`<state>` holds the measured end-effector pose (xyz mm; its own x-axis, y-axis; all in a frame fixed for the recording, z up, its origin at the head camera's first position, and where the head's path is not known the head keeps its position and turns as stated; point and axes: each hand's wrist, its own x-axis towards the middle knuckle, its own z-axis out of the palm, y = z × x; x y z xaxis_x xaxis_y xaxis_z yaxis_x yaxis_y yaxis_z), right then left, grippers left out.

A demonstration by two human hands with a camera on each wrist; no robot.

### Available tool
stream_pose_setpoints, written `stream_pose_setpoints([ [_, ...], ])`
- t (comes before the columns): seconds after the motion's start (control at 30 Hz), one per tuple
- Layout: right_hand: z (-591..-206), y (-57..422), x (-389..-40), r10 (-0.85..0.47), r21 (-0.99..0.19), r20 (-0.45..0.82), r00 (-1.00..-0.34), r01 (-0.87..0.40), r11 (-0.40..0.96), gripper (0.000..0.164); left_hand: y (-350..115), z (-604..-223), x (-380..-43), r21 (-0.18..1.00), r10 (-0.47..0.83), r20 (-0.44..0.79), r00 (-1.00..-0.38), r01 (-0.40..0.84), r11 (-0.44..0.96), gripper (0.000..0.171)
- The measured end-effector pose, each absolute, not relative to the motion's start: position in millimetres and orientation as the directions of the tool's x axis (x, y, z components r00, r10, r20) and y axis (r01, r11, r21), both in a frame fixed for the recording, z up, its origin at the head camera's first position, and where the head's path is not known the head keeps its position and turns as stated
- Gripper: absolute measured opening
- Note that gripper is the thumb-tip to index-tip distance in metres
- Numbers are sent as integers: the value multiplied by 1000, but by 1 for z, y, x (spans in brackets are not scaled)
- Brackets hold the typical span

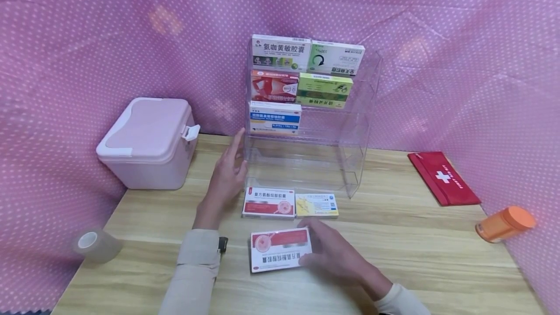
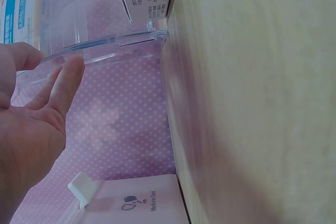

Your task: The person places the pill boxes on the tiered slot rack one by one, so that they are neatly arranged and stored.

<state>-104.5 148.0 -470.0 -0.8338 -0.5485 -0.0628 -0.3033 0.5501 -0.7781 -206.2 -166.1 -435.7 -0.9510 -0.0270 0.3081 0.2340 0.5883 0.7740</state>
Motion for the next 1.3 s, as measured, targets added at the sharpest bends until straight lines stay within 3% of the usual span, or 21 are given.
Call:
stream_pose_setpoints([
  [0.4,-470,152,-102,-581,-829,-76,-810,-273,488,57,-167,-437,-207,770,-18,323,-946,252,586,97],
  [0.83,-462,162,-114,-540,-830,-62,-839,-257,495,59,-168,-436,-206,768,-10,332,-943,264,583,90],
  [1.3,-439,183,-134,-533,-836,65,-844,-338,433,61,-167,-437,-206,777,-18,321,-947,253,577,92],
])
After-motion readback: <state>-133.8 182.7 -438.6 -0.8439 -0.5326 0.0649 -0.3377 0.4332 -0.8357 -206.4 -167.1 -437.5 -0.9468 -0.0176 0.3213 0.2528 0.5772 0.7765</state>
